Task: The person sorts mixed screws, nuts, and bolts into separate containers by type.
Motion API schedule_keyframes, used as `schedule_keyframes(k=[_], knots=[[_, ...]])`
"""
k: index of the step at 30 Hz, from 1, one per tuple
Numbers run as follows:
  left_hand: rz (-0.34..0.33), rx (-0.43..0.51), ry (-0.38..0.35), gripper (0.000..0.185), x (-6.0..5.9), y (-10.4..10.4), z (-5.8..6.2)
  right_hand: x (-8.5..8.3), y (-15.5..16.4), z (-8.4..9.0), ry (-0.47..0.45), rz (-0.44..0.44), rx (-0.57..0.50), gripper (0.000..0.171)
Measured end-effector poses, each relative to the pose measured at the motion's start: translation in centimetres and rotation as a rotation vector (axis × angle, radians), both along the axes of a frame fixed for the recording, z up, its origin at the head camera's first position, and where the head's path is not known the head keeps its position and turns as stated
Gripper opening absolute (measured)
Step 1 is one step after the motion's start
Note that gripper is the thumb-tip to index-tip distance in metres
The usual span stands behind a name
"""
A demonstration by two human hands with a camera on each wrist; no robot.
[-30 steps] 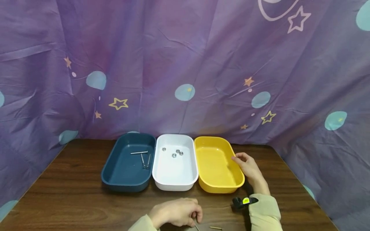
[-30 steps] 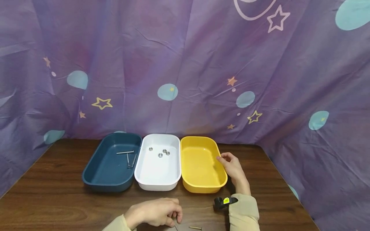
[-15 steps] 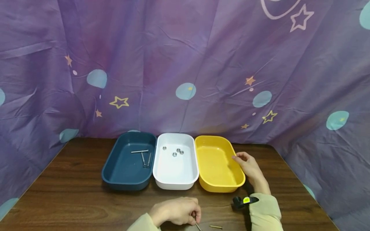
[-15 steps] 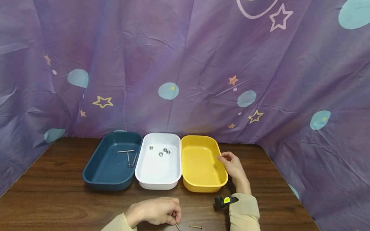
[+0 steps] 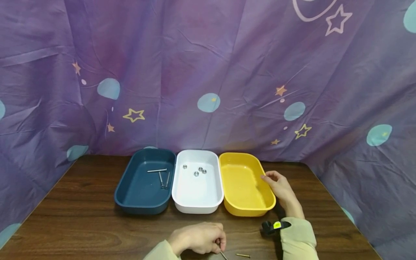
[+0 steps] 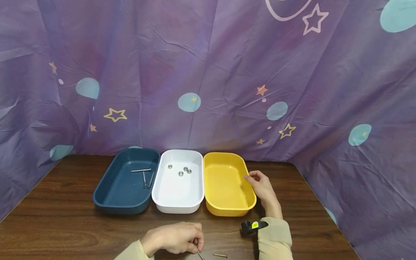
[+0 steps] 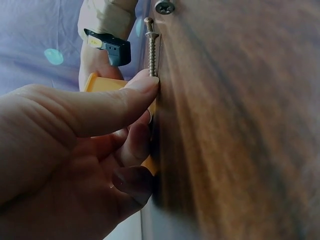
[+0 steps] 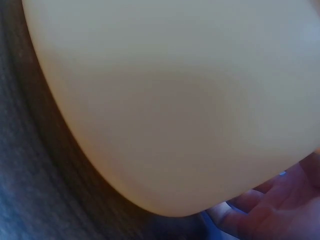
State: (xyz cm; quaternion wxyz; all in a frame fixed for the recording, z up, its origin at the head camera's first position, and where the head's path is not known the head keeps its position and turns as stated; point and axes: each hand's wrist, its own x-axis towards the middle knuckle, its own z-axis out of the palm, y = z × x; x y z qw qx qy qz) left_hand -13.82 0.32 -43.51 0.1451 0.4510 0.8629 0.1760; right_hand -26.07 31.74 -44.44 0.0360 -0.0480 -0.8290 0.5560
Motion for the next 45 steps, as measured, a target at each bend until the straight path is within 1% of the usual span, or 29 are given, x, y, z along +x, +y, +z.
schedule_keyframes(k=[5,10,15,20,25,31,37,39,45], knots=[[-0.007,0.004,-0.001,0.010,0.0,0.0,-0.2,0.2,0.1,-0.1,-0.011,0.004,-0.004,0.032],[-0.015,0.025,-0.026,0.009,-0.2,-0.1,-0.2,0.2,0.1,-0.1,-0.013,0.007,0.002,0.033],[-0.027,0.071,-0.058,0.010,-0.6,-0.3,0.2,0.0,0.0,0.0,0.002,0.009,0.008,0.033],[-0.026,0.104,-0.081,0.011,-1.2,-0.5,1.0,-0.3,-0.3,0.2,-0.003,0.015,0.016,0.035],[-0.036,0.129,-0.095,0.010,-1.8,-0.2,2.1,-0.3,-0.2,0.0,-0.014,0.008,0.017,0.036],[-0.062,0.138,-0.093,0.007,-2.7,0.8,4.0,-0.1,0.0,0.0,-0.023,-0.006,0.017,0.033],[-0.069,0.123,-0.142,0.006,-3.7,1.8,6.0,0.0,0.0,0.0,-0.017,0.000,-0.005,0.036],[-0.072,0.125,-0.158,0.005,-4.0,2.0,6.4,0.1,0.0,-0.1,-0.021,-0.001,-0.008,0.036],[-0.038,0.104,-0.180,0.005,-5.6,2.4,7.3,0.0,0.1,-0.3,-0.022,-0.002,0.010,0.038]])
